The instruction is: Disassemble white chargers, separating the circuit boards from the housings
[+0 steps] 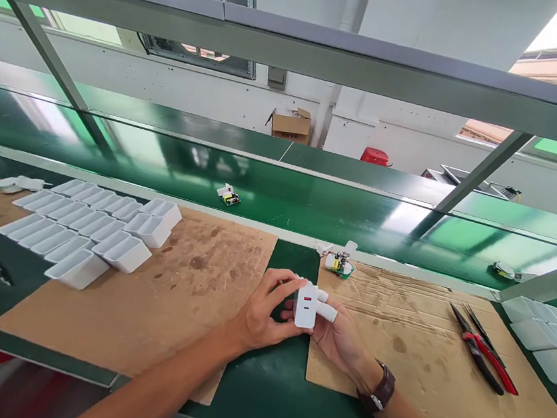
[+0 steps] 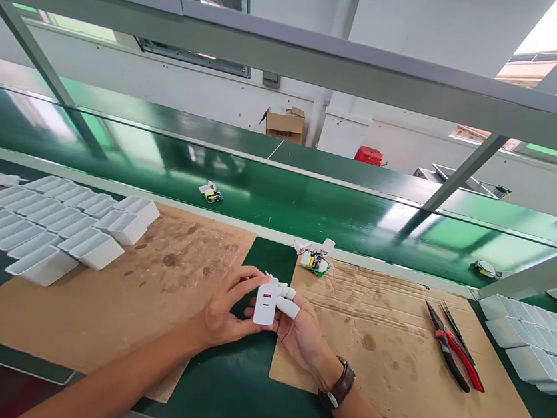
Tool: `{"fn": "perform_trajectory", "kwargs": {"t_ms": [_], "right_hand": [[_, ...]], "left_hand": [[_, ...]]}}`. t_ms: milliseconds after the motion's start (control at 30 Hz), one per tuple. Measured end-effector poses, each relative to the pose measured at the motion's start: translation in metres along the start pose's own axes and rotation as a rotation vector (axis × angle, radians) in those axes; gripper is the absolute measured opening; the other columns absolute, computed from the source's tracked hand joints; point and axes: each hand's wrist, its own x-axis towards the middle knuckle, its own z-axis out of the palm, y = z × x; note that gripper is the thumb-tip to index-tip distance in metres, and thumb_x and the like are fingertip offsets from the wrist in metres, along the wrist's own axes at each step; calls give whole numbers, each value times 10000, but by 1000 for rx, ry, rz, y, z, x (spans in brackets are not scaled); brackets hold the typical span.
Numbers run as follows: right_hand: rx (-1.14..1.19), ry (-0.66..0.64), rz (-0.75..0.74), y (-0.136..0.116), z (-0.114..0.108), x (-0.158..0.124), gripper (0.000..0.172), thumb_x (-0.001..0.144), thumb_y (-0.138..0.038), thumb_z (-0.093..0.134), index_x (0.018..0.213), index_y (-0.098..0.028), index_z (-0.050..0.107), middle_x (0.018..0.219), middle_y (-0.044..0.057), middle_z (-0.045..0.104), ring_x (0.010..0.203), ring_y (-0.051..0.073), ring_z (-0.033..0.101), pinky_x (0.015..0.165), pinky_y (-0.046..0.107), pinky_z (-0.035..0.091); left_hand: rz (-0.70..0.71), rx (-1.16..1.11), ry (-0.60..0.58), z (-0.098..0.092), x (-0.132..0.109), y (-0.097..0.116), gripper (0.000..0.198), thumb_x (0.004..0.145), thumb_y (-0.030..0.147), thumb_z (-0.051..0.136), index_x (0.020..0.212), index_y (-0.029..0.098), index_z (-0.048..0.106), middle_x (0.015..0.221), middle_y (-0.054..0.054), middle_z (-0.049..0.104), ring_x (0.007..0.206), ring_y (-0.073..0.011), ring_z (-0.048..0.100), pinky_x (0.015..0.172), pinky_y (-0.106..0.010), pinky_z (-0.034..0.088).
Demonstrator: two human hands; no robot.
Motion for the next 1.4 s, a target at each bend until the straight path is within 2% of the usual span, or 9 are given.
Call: {"fn": "perform_trajectory", "kwargs": {"t_ms": [400,500,567,667,733,833,933,1167,1400], "right_hand": [[-75,12,-27,1,-3,0,291,952,-418,639,1175,-232,666,1046,87,766,931,266,762,833,450,624],[-290,115,-237,3,-10,1,244,938,-407,677,1133,-262,683,1112,76,749,995,254,738,860,431,623],[-597,204,-463,1,-14,-1,201,936,-349,689,1125,-281,699,1157,74,729,1064,255,708,920,430,608],[-1052,240,-743,-4,-15,-5,314,960,-216,628,1259,-305,663,1217,85,684,1130,263,666,979,449,577],[-1216,184,-827,-5,-15,-7,379,953,-147,595,1298,-302,628,1198,96,658,1076,256,669,905,426,595],[-1394,73,-816,0,-14,-3,274,926,-110,583,1138,-268,655,1096,94,634,877,216,660,700,353,593],[-1507,59,-797,5,-14,2,168,913,-107,574,998,-240,632,1036,95,619,777,199,621,610,336,556],[-1347,108,-896,-5,-6,-2,227,930,-79,570,1062,-260,604,1183,109,609,968,231,661,716,364,580],[-1456,33,-708,3,-15,-1,200,910,-60,532,974,-235,607,1106,107,624,837,208,635,646,346,541]], "left_hand": [[-19,-26,-22,-1,0,-1,736,792,370,866,1429,240,521,1204,-130,573,1108,-282,630,925,-431,586],[-44,-25,-32,-5,0,-3,861,746,568,856,1454,242,490,1266,-148,565,1174,-321,616,973,-480,574],[-83,-20,-1,-8,0,-5,958,726,710,787,1489,242,444,1328,-171,544,1207,-349,601,949,-490,581],[-121,-2,71,-12,1,-8,879,828,733,669,1507,240,409,1366,-185,520,1186,-339,602,866,-449,591],[-113,5,98,-12,2,-9,806,877,698,636,1498,231,420,1359,-184,523,1165,-324,602,853,-434,581],[-105,-1,115,-12,2,-10,749,910,661,617,1487,220,439,1342,-178,532,1126,-305,604,848,-427,565],[-118,5,106,-12,3,-10,718,929,646,594,1482,215,440,1334,-176,533,1094,-291,609,849,-427,558],[-122,-12,153,-15,4,-12,651,962,619,549,1461,211,461,1309,-159,535,1082,-273,590,858,-412,541],[-174,-74,179,-11,1,-15,632,972,626,517,1449,214,474,1321,-159,525,1085,-275,574,866,-422,526]]}}
